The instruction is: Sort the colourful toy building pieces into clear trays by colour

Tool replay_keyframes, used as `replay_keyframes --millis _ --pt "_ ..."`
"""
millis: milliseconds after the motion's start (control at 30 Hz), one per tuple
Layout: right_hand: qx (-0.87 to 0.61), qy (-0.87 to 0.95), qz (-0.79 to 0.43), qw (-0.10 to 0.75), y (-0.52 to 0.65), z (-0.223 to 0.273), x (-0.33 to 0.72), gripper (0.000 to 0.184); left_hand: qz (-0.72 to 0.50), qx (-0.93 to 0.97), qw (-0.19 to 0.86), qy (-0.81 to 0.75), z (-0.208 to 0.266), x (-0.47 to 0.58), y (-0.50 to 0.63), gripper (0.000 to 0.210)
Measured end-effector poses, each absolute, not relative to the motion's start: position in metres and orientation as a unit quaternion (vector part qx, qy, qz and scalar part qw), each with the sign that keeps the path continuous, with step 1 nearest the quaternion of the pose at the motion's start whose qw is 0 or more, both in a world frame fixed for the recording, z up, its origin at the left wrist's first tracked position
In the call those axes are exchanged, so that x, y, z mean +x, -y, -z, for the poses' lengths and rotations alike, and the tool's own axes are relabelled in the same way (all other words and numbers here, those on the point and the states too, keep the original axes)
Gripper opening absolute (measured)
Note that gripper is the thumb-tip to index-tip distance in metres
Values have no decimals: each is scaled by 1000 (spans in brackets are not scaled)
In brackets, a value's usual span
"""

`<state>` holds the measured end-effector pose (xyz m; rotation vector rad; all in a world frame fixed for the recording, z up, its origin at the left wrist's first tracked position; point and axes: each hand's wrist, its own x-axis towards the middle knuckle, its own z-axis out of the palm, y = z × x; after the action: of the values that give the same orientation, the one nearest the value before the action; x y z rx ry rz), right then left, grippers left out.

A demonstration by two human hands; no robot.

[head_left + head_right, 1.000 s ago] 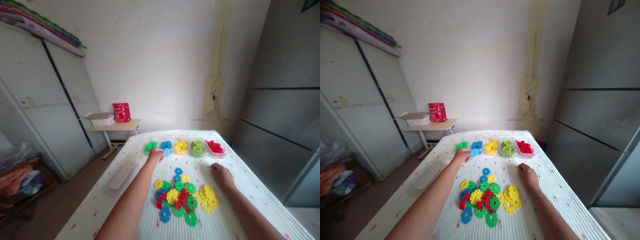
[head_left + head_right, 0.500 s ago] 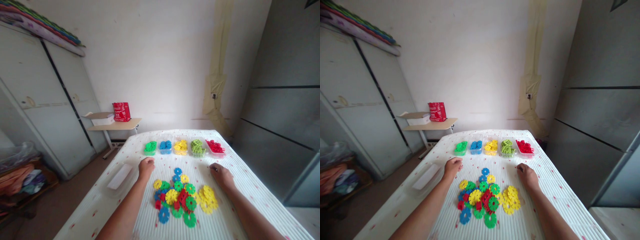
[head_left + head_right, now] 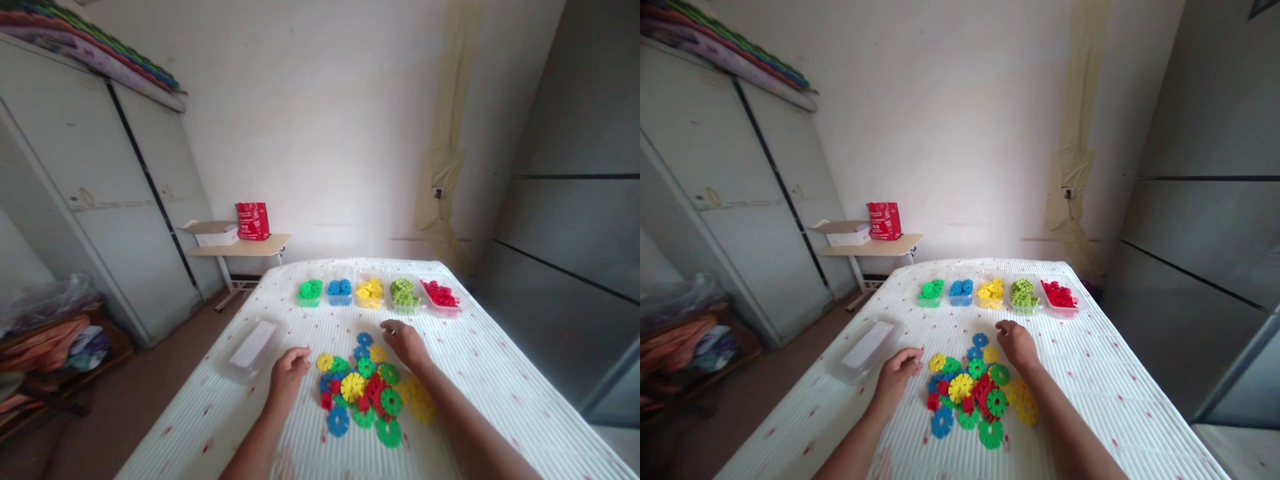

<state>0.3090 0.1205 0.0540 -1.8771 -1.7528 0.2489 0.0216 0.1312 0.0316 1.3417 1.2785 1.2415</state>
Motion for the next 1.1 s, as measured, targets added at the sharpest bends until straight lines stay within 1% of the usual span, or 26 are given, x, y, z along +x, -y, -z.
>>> replay_keyframes --millis 67,133,200,267,400,567,700,767,900,1000,1100 --pt "-680 681 -100 252 -128 -58 285 34 -506 538 435 -515 -31 23 -132 25" --pt "-682 695 -94 207 -134 -60 267 37 -508 538 434 -514 -29 23 -133 25" --pt "-689 700 -89 167 -137 -60 257 36 -510 539 434 -511 -27 22 -133 26" --pt "-692 700 -93 154 -138 -58 256 34 -510 541 434 -509 -25 21 -134 25" --pt "-706 680 -104 168 -138 -54 272 33 -510 545 434 -505 -22 20 -135 24" --pt "-721 649 -125 210 -134 -59 294 23 -508 554 430 -501 -21 20 -136 22" --pt "-686 636 -226 272 -132 -64 289 24 -504 562 425 -499 -19 20 -136 22" --pt "-655 654 -259 277 -131 -63 281 28 -503 565 423 -500 -18 20 -135 23" --pt "-613 724 -232 214 -128 -62 267 34 -500 571 417 -500 -18 19 -135 22" --pt "-617 738 -223 160 -126 -63 263 36 -499 575 414 -500 -17 19 -135 22" --pt "-634 740 -185 125 -125 -64 262 36 -498 576 411 -501 -17 19 -135 22"
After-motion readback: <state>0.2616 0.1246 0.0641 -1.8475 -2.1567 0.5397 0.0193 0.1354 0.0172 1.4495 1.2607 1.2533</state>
